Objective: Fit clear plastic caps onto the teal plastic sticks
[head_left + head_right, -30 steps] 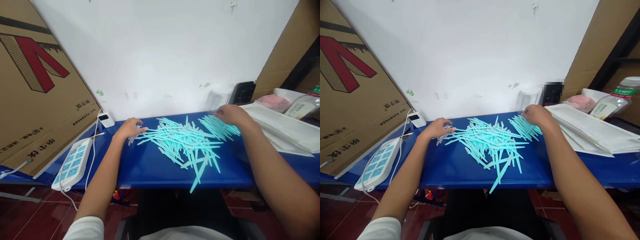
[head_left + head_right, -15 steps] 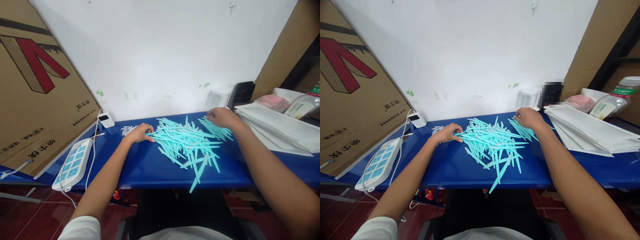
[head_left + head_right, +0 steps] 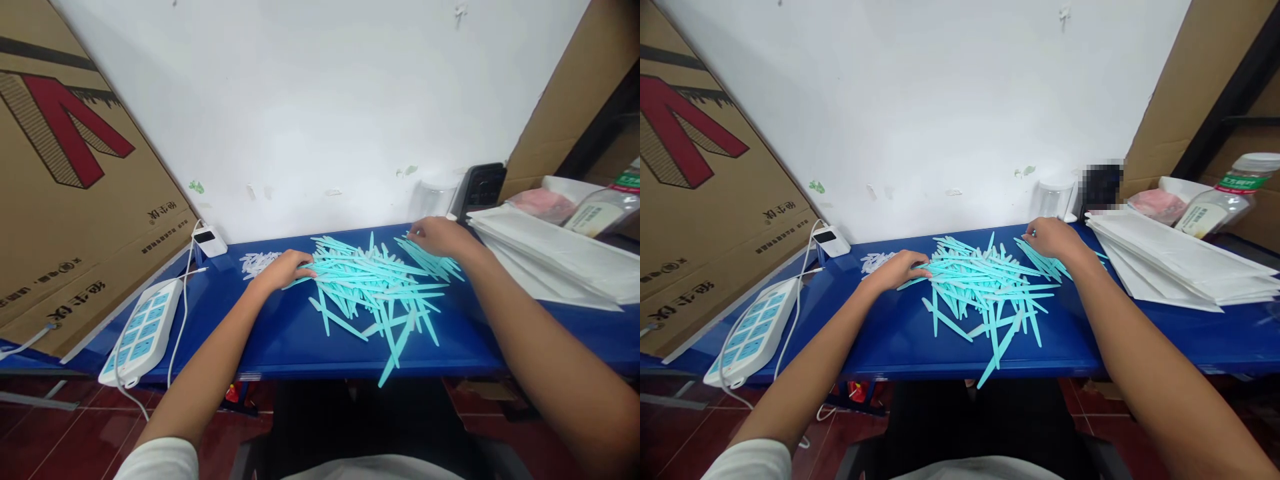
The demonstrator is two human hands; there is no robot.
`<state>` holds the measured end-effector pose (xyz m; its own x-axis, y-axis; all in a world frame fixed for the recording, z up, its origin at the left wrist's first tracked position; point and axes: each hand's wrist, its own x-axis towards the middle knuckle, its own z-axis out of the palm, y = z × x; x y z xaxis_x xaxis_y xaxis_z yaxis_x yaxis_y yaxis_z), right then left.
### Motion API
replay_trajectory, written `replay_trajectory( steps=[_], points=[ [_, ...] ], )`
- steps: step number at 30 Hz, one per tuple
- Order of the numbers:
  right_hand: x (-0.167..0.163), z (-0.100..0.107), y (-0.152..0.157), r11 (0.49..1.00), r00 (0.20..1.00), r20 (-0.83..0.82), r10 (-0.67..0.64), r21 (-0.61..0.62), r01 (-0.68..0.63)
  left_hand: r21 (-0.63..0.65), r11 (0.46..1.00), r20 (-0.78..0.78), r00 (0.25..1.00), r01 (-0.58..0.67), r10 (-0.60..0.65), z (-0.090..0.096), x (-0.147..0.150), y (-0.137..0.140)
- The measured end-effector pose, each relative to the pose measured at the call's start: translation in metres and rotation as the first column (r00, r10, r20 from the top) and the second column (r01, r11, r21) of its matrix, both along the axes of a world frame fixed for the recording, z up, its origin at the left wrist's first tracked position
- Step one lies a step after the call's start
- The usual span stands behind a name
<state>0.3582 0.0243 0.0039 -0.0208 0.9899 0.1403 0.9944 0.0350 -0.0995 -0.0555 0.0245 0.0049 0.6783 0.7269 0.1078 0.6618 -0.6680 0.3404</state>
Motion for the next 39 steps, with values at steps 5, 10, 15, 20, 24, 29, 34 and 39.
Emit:
replay_trajectory(
  steps=[5, 10, 15, 20, 24, 29, 34, 39],
  points=[
    [-0.003, 0.001, -0.001, 1.000, 1.000, -0.004, 0.004, -0.005, -0.004, -0.035, 0.999, 0.059, 0.998, -0.035, 0.037, 0.002, 0.005, -0.007],
    [-0.005, 0.003, -0.003, 1.000, 1.000, -0.018, -0.002, -0.011, 0.002, 0.011, 0.990, 0.138, 0.981, -0.142, 0.139, 0.003, 0.010, -0.009],
    [-0.017, 0.012, -0.012, 0.989, 0.989, -0.104, 0.109, 0.112, -0.097, 0.031, 0.985, 0.206, 0.965, -0.170, 0.160, 0.004, 0.013, -0.010],
    [-0.064, 0.021, -0.035, 0.893, 0.786, -0.432, 0.443, 0.294, -0.341, -0.044, 0.998, 0.262, 0.963, -0.053, 0.063, 0.000, 0.026, -0.019],
    [-0.103, 0.011, -0.050, 0.806, 0.633, -0.501, 0.590, 0.314, -0.502, -0.075, 0.996, 0.314, 0.949, 0.040, -0.014, -0.002, 0.040, -0.030],
    [-0.121, -0.002, -0.055, 0.815, 0.551, -0.623, 0.556, 0.276, -0.510, -0.087, 0.994, 0.311, 0.950, 0.064, -0.034, -0.002, 0.047, -0.037],
    [-0.114, 0.003, -0.052, 0.832, 0.510, -0.691, 0.512, 0.251, -0.495, -0.065, 0.997, 0.326, 0.945, 0.037, -0.014, -0.004, 0.048, -0.036],
    [-0.099, 0.008, -0.044, 0.845, 0.530, -0.682, 0.504, 0.263, -0.465, 0.036, 0.995, 0.363, 0.929, -0.088, 0.069, -0.003, 0.044, -0.032]
  ],
)
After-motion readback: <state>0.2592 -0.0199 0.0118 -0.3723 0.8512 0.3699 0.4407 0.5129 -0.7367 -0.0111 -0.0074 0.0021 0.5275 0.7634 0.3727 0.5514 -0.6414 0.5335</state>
